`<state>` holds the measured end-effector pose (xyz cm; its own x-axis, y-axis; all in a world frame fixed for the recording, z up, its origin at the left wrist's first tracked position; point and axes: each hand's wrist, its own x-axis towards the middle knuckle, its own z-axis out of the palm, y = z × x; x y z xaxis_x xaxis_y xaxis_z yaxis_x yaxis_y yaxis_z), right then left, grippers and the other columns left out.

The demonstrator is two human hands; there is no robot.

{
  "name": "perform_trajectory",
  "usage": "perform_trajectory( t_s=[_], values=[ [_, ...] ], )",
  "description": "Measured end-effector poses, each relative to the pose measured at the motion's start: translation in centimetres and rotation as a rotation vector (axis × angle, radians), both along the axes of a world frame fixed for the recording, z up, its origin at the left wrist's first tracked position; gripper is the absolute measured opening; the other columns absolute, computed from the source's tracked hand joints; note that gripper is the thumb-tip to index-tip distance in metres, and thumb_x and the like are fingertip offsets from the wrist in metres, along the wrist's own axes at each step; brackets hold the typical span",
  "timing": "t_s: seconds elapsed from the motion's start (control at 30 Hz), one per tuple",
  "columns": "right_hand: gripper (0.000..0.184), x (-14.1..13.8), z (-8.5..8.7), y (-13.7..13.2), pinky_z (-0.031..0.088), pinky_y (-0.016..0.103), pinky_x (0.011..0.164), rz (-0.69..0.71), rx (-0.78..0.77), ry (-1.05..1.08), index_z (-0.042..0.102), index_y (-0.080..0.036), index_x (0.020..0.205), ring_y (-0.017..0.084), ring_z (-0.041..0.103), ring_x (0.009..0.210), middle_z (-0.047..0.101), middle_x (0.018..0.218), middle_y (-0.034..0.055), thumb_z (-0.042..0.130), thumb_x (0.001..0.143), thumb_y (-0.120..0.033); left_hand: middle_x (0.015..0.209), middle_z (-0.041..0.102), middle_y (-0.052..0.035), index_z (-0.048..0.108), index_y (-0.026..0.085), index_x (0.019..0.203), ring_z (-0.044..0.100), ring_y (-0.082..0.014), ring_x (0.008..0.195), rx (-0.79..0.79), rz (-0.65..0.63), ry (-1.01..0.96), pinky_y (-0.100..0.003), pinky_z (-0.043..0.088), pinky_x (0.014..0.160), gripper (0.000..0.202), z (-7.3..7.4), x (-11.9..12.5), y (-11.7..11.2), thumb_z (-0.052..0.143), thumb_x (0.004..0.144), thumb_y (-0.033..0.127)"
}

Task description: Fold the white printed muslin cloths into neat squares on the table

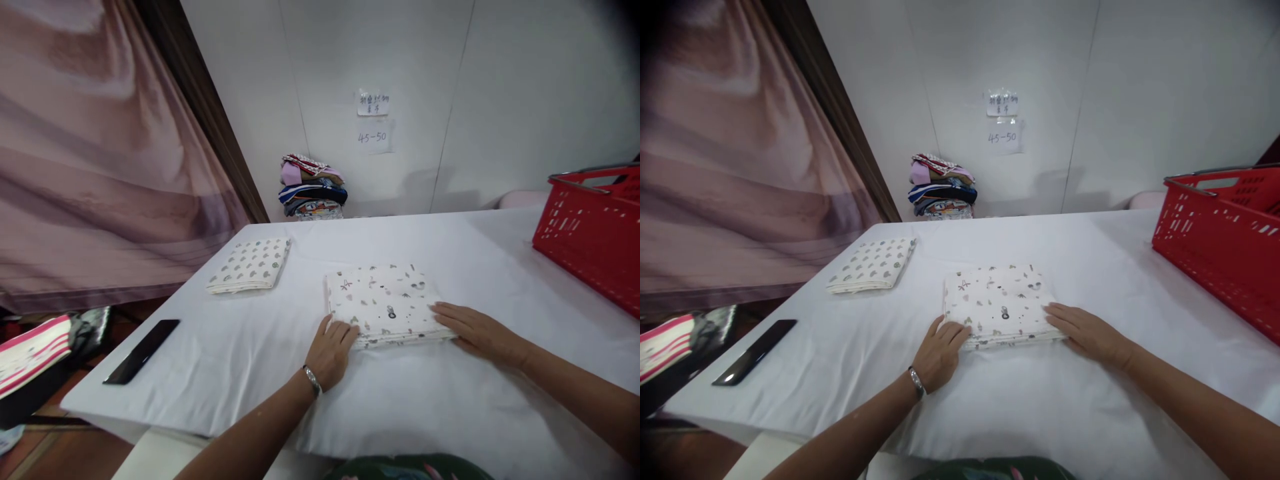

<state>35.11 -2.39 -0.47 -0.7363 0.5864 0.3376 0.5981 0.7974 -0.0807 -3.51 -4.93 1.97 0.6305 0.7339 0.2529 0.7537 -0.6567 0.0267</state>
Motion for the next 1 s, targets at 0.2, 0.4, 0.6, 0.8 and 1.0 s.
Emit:
perform_trajectory(
  t_s=[0.2, 0.4, 0.6, 0.8, 1.0],
  values=[
    [0.058, -0.2, -1.3, -0.8, 0.043, 0.040, 0.095, -0.064, 0.057, 0.093, 0.027, -0.027, 0.138, 0.021, 0.043, 0.121, 0.044, 0.134, 0.0079, 0.047, 0.084, -0.019, 0.108, 0.058, -0.0056, 0.048, 0.020, 0.118, 0.048, -0.0188, 0.106, -0.023, 0.008, -0.013, -0.044, 0.021, 0.105, 0.052, 0.2, -0.2, 0.0, 0.043, 0.069, 0.003],
    [0.047, -1.2, 1.5, -0.6, 0.048, 0.040, 0.088, -0.179, -0.095, 0.219, 0.040, -0.029, 0.129, 0.022, 0.055, 0.107, 0.056, 0.121, 0.0068, 0.048, 0.083, -0.028, 0.104, 0.060, -0.0068, 0.045, 0.019, 0.121, 0.054, -0.0193, 0.097, -0.046, -0.035, -0.077, -0.047, 0.026, 0.103, 0.060, 0.7, -1.1, 1.2, 0.044, 0.063, 0.002],
    [0.040, -1.4, 7.3, -0.5, 0.049, 0.037, 0.085, -0.333, -0.238, 0.424, 0.048, -0.029, 0.119, 0.023, 0.054, 0.106, 0.056, 0.119, 0.0060, 0.052, 0.080, -0.037, 0.112, 0.053, -0.0070, 0.035, 0.022, 0.128, 0.053, -0.0188, 0.098, -0.187, -0.021, -0.546, -0.037, 0.044, 0.087, 0.065, 6.4, -3.0, 2.3, 0.048, 0.067, 0.007],
    [0.051, -2.1, 14.7, 1.7, 0.052, 0.038, 0.072, -0.429, -0.532, 0.918, 0.042, -0.038, 0.123, 0.026, 0.060, 0.088, 0.064, 0.102, 0.0036, 0.057, 0.074, -0.044, 0.102, 0.053, -0.0032, 0.033, 0.024, 0.130, 0.054, -0.0112, 0.077, -0.492, 0.022, -1.036, -0.024, 0.046, 0.067, 0.068, 14.7, -3.1, 6.0, 0.057, 0.067, 0.014],
    [0.058, -3.4, 12.4, 6.5, 0.048, 0.031, 0.048, -0.610, -0.794, 1.018, 0.040, -0.028, 0.130, 0.021, 0.060, 0.062, 0.064, 0.076, 0.0039, 0.050, 0.075, -0.040, 0.102, 0.058, -0.0059, 0.043, 0.021, 0.122, 0.056, -0.0107, 0.069, -0.901, 0.322, -1.212, -0.020, 0.042, 0.055, 0.058, 9.8, -1.4, 13.0, 0.061, 0.067, 0.021]
  ],
)
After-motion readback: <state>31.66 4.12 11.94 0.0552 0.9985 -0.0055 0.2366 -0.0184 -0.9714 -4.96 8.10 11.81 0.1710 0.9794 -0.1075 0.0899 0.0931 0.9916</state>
